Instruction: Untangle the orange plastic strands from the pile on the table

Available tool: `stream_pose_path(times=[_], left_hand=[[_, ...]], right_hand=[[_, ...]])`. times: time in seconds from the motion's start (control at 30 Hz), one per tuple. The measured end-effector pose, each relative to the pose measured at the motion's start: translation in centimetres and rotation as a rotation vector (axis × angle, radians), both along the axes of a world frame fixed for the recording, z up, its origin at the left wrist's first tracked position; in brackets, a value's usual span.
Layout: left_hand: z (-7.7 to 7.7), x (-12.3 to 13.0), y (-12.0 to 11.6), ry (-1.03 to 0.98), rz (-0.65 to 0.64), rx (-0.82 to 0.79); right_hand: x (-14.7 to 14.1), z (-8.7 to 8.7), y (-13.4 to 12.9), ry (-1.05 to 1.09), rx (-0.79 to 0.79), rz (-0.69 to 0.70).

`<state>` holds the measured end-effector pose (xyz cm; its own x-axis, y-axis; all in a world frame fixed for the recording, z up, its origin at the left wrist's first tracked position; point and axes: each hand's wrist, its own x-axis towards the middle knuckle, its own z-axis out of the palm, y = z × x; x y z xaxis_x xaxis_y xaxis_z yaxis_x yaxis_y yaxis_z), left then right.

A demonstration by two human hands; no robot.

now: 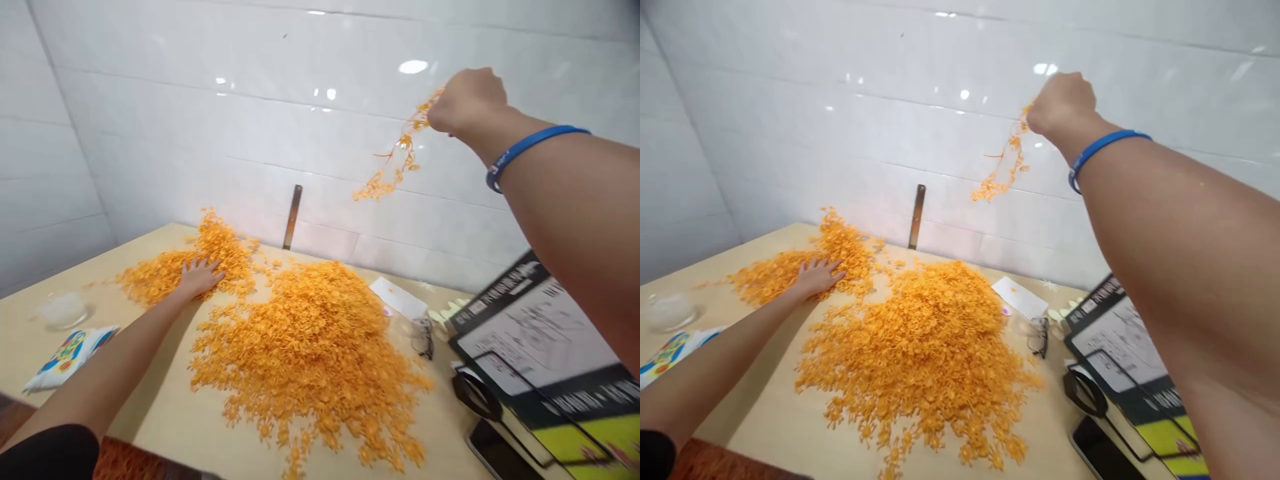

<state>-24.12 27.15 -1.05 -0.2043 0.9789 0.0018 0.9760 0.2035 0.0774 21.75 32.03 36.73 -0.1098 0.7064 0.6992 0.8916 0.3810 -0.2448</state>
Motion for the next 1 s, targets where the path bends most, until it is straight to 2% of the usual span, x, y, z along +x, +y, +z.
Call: stream_pose_path(times=[0.03,0.07,0.1,0.17,0.23,0.3,0.33,0.4,0.47,0.53,0.57,0.63,0.73,0.8,0.87,1.0], left_hand=[[0.5,0.2,-0.1,0.006,-0.001,0.000],[1.1,0.3,-0.2,0.010,-0.004,-0.003],[1.9,0.5,-0.2,0.013,-0.008,-0.008],[3.8,1.2,-0.1,0.013,-0.005,-0.015],[6.5,2.5,-0.2,0.003,0.006,-0.003],[9.9,4.7,-1.1,-0.012,-0.029,0.034],[12.0,6.2,-2.1,-0.043,-0.086,0.083],[16.2,9.9,-5.1,-0.138,-0.259,0.252],[20.1,14.1,-9.1,-0.519,-0.534,0.585],[22.9,18.1,-12.9,-0.742,-0.691,0.805],[23.6,19.8,-14.5,-0.781,-0.744,0.858],[24.0,22.2,-16.7,-0.800,-0.799,0.837],[22.7,23.4,-18.4,-0.800,-0.828,0.707],[21.3,23.1,-19.1,-0.789,-0.850,0.702],[20.2,22.5,-19.9,-0.746,-0.882,0.735],[19.0,22.1,-20.7,-0.657,-0.909,0.741]], right_hand=[[0.0,0.6,-1.8,0.022,0.025,-0.208],[-0.2,1.0,-3.7,0.057,0.009,-0.354],[-0.6,1.4,-5.5,0.090,-0.004,-0.402],[-1.5,1.8,-8.8,0.164,-0.046,-0.392],[-1.9,1.9,-11.3,0.236,-0.079,-0.306],[-1.9,1.5,-13.0,0.281,-0.068,-0.197],[-1.8,1.0,-13.7,0.309,-0.056,-0.134],[-1.8,-0.4,-15.0,0.407,-0.048,0.006],[-2.3,-2.6,-16.5,0.534,-0.074,0.185],[-3.2,-5.3,-18.2,0.635,-0.100,0.371],[-3.7,-6.8,-19.2,0.680,-0.111,0.463],[-4.4,-9.9,-21.1,0.768,-0.142,0.645],[-4.7,-14.2,-23.6,0.823,-0.177,0.859],[-4.5,-16.5,-24.7,0.805,-0.157,0.884],[-4.3,-18.1,-25.2,0.760,-0.118,0.853],[-4.3,-19.7,-25.0,0.681,-0.111,0.812]])
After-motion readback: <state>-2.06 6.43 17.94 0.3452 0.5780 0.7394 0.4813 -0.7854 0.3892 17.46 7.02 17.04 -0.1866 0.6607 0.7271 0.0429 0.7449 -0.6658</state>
